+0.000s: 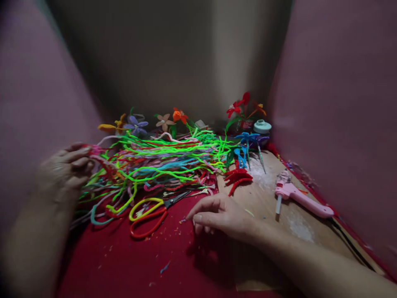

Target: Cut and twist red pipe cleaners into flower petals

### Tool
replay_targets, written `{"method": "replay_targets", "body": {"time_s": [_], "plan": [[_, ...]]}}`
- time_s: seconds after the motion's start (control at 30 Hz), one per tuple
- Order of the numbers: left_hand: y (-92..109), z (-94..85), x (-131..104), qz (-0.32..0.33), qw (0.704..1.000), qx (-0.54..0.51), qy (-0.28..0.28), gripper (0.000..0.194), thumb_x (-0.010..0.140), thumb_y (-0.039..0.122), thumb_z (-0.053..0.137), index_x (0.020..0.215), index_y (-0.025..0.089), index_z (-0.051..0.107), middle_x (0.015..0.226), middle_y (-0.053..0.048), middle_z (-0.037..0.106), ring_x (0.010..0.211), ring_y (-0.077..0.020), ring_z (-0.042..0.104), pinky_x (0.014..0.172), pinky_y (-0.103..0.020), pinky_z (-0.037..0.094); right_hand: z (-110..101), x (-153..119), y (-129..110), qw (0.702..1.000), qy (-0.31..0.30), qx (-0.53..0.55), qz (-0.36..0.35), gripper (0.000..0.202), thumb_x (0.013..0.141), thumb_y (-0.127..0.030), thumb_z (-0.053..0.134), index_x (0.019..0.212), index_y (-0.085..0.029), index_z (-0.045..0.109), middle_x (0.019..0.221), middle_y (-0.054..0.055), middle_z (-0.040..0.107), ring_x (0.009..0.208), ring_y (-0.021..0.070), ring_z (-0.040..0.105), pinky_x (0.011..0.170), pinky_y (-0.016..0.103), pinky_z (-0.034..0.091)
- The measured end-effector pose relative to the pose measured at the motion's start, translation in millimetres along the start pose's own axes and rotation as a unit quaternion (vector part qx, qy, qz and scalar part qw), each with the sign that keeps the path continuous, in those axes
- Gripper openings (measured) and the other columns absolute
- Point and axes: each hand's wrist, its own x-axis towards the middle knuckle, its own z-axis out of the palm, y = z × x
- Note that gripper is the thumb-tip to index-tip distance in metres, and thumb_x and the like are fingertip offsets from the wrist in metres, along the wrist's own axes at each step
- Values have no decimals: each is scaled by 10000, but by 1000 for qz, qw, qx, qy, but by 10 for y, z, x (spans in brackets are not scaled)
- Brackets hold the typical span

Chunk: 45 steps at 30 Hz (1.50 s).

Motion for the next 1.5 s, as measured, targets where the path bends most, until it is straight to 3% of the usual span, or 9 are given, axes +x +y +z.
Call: {"method": "replay_targets", "body": {"time_s": [0.07, 0.27, 0.47, 0.63, 0.8, 1.03, 1.17, 1.3, 1.5], "plan": [[-46, 79, -103, 8, 999, -14, -40, 287, 593, 49, 624, 838, 159, 525, 601, 65, 599, 345, 6, 342, 324, -111, 266, 30, -32, -58, 1000, 12, -12, 4, 161, 769, -336, 628, 840, -234, 731, 708, 34, 669, 569, 110, 546, 530, 215, 403], [-150, 267, -340, 15, 988, -17, -154, 571, 558, 146, 767, 1057, 164, 490, 565, 69, 571, 392, -63, 496, 426, -185, 415, 245, 166, -475, 994, 20, -105, -25, 222, 747, -368, 629, 764, -164, 716, 575, 36, 621, 488, 108, 505, 476, 230, 382], [-153, 269, -400, -5, 974, -22, -227, 602, 603, 195, 735, 1129, 151, 445, 637, 55, 592, 417, -58, 514, 491, -212, 452, 571, 979, -845, 977, 111, -116, -138, 113, 774, -210, 574, 744, -143, 660, 567, -1, 581, 458, 73, 471, 436, 197, 352], [-162, 311, -444, 16, 964, 51, -261, 710, 622, 156, 644, 1268, 119, 349, 607, 46, 609, 384, -80, 500, 411, -202, 385, 749, 1691, -831, 981, 109, -97, -131, 187, 740, -267, 631, 616, -135, 587, 484, -9, 541, 388, 64, 432, 376, 195, 294], [-273, 338, -417, 79, 951, 161, -253, 789, 640, 106, 550, 1370, 119, 249, 562, 58, 595, 417, -97, 512, 459, -210, 382, 801, 1923, -850, 972, 136, -120, -147, 195, 692, -192, 647, 536, -146, 539, 391, -39, 471, 361, 70, 423, 375, 200, 309], [-323, 258, -365, 197, 889, 363, -198, 695, 689, 105, 552, 1356, 161, 365, 648, 8, 610, 681, -188, 585, 686, -289, 413, 642, 1639, -1116, 929, 211, -29, -304, 137, 775, -182, 545, 643, -151, 526, 580, -16, 566, 408, 62, 504, 371, 178, 330], [-375, 215, -329, 219, 844, 453, -185, 555, 761, 195, 540, 1307, 170, 444, 782, -63, 668, 797, -235, 621, 755, -316, 419, 410, 1321, -1192, 903, 277, 40, -326, 113, 810, -211, 545, 710, -177, 504, 649, -18, 565, 491, 64, 547, 462, 181, 429], [-417, 216, -299, 231, 807, 508, -195, 283, 796, 292, 528, 1050, 215, 626, 893, -89, 691, 842, -245, 627, 758, -299, 427, -30, 814, -1040, 907, 295, 123, -274, 85, 782, -161, 583, 721, -182, 527, 660, -14, 548, 526, 61, 535, 451, 153, 429], [-441, 258, -253, 231, 773, 554, -204, 220, 781, 310, 523, 957, 239, 633, 766, -52, 674, 728, -243, 617, 650, -268, 413, -548, -56, -254, 919, 367, 136, -59, 52, 794, -132, 581, 770, -170, 606, 688, 34, 590, 542, 96, 547, 474, 193, 487]]}}
